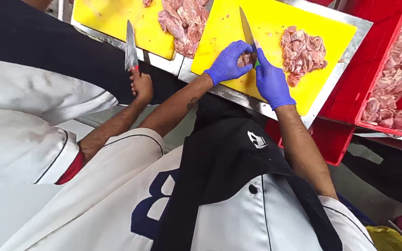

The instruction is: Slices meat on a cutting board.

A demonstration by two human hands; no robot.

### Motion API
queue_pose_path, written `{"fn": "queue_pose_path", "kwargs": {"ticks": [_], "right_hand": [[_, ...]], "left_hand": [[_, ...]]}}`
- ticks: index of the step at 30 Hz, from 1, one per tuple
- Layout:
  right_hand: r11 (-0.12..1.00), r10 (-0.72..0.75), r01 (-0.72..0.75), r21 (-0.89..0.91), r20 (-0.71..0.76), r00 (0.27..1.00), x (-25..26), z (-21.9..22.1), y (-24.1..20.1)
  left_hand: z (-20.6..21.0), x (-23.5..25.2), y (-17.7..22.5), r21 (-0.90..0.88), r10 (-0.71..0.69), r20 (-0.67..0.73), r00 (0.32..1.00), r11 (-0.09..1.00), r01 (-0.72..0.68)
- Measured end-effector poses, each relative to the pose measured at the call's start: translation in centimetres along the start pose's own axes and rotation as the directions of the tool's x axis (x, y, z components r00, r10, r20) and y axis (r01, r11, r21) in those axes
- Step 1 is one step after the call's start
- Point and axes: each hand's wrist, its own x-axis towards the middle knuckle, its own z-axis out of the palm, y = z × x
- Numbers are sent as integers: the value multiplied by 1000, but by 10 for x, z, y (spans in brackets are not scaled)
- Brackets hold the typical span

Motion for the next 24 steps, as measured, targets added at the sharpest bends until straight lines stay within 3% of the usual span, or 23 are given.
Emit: {"fn": "queue_pose_path", "kwargs": {"ticks": [5, 8, 9, 11, 13, 14, 17, 19, 20, 21, 22, 24], "right_hand": [[977, 29, -20, 212, -41, 999, -36, -32, 10], [928, 37, -6, 372, -77, 996, -55, -46, 16], [908, 42, 1, 420, -93, 995, -58, -51, 19], [868, 73, -5, 497, -117, 990, -64, -58, 23], [843, 113, -22, 537, -137, 984, -70, -60, 28], [838, 138, -41, 544, -140, 980, -75, -60, 32], [825, 207, -90, 558, -150, 967, -96, -59, 45], [820, 218, -84, 567, -173, 960, -109, -56, 50], [810, 226, -83, 581, -178, 958, -115, -53, 52], [791, 242, -84, 607, -183, 953, -118, -50, 54], [764, 264, -91, 638, -181, 947, -121, -48, 57], [714, 294, -100, 693, -167, 941, -123, -42, 59]], "left_hand": [[-22, 7, -4, 134, -226, 69, 972, 967, 216], [-37, 41, -21, -88, -370, -17, 929, 926, 367], [-38, 51, -22, -147, -337, 3, 941, 931, 334], [-31, 60, -14, -115, -80, 188, 979, 988, 103], [-19, 59, 7, 45, 161, 437, 885, 979, -201], [-17, 55, 20, 119, 185, 531, 827, 950, -289], [-23, 47, 39, 137, 185, 720, 669, 907, -398], [-36, 54, 34, -43, 253, 758, 601, 939, -342], [-45, 64, 33, -129, 272, 754, 598, 954, -271], [-56, 81, 34, -204, 275, 723, 633, 961, -184], [-67, 102, 35, -263, 256, 649, 716, 959, -105], [-85, 151, 31, -263, 57, 346, 937, 964, 38]]}}
